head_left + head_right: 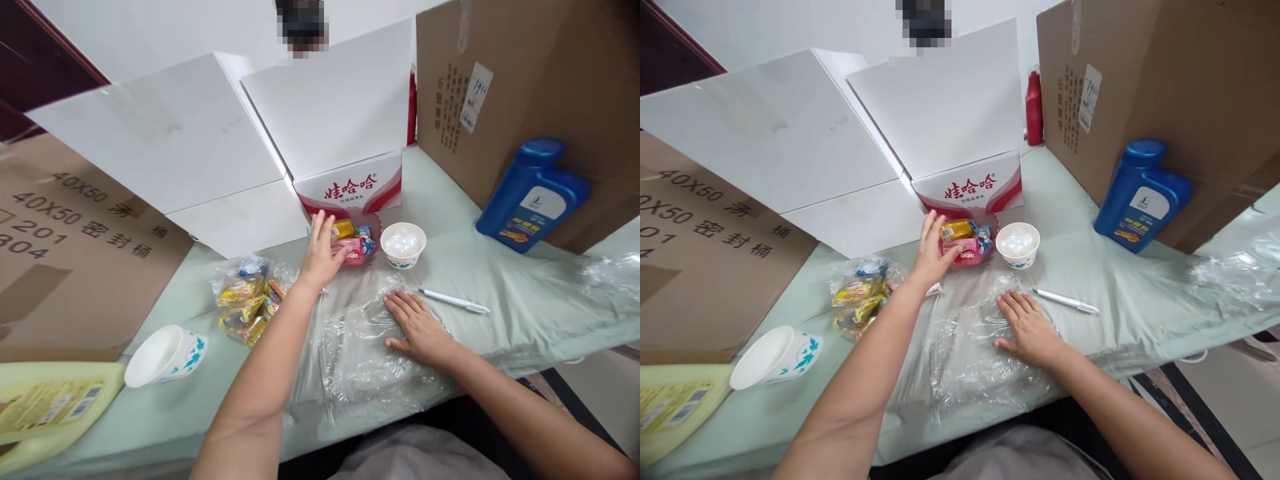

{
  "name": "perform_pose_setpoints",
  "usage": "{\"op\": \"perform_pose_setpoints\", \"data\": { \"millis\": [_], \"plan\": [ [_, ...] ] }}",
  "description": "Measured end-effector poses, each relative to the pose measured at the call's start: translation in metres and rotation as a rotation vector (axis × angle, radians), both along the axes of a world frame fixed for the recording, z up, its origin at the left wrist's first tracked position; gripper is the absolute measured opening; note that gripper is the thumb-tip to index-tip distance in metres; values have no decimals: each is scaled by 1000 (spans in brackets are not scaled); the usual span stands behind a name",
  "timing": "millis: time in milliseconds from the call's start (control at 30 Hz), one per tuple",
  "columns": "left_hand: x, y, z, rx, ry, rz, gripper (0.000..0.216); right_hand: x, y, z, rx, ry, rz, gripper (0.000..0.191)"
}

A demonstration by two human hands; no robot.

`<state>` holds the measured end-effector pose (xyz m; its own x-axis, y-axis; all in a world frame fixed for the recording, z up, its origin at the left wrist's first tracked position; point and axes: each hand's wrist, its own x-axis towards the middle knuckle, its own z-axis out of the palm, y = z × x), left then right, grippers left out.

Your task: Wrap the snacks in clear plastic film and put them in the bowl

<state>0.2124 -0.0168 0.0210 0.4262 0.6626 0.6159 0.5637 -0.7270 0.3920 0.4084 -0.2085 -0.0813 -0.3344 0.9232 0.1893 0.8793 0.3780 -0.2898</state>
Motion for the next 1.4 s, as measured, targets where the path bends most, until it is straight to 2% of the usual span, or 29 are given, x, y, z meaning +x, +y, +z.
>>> {"op": "perform_pose_setpoints", "data": {
  "millis": [67, 167, 267, 300, 333, 400, 467, 500, 567, 633, 733, 833, 867, 933, 1033, 1100, 1200, 1300, 1400],
  "plan": [
    [10, -10, -1, -9, 74, -69, 48, -1, -1, 0, -24, -25, -11, 79],
    [18, -62, 0, -143, 186, -269, 20, -3, -1, -3, -24, -51, -57, 83],
    [17, -122, -3, -397, 429, -607, 17, -4, -1, -8, -5, -79, -99, 84],
    [14, -136, -6, -429, 524, -615, 17, -5, -1, -10, -6, -88, -109, 84],
    [11, -145, -12, -428, 620, -547, 21, -6, -1, -11, -13, -95, -118, 84],
    [-2, -149, -26, -370, 763, -252, 33, -9, -2, -11, -42, -102, -143, 84],
    [-20, -137, -42, -314, 828, 81, 41, -11, -5, -7, -83, -104, -177, 83],
    [-31, -130, -50, -295, 831, 201, 43, -11, -7, -4, -97, -99, -197, 81],
    [-52, -118, -62, -247, 796, 275, 41, -8, -12, 5, -91, -66, -236, 73],
    [-69, -117, -67, -155, 701, 265, 37, 0, -18, 18, -30, 11, -246, 61],
    [-83, -141, -64, -2, 463, 133, 24, 20, -28, 39, 68, 183, -157, 44],
    [-83, -183, -59, -15, 354, -246, 20, 37, -38, 51, 28, 312, -8, 34],
    [-81, -196, -60, -47, 391, -380, 24, 41, -40, 52, -12, 333, 30, 32],
    [-78, -217, -65, -84, 523, -512, 40, 46, -43, 49, -95, 347, 76, 31],
    [-74, -227, -78, -75, 636, -450, 46, 44, -41, 36, -143, 344, 81, 32],
    [-73, -223, -81, -90, 591, -383, 30, 40, -36, 29, -129, 363, 55, 34],
    [-76, -211, -75, -157, 441, -370, 12, 41, -32, 28, -124, 406, 11, 38],
    [-88, -202, -67, -327, 278, -348, 13, 54, -33, 32, -189, 422, 99, 43],
    [-105, -198, -66, -593, 134, -233, 15, 72, -41, 34, -292, 401, 270, 63]
  ]
}}
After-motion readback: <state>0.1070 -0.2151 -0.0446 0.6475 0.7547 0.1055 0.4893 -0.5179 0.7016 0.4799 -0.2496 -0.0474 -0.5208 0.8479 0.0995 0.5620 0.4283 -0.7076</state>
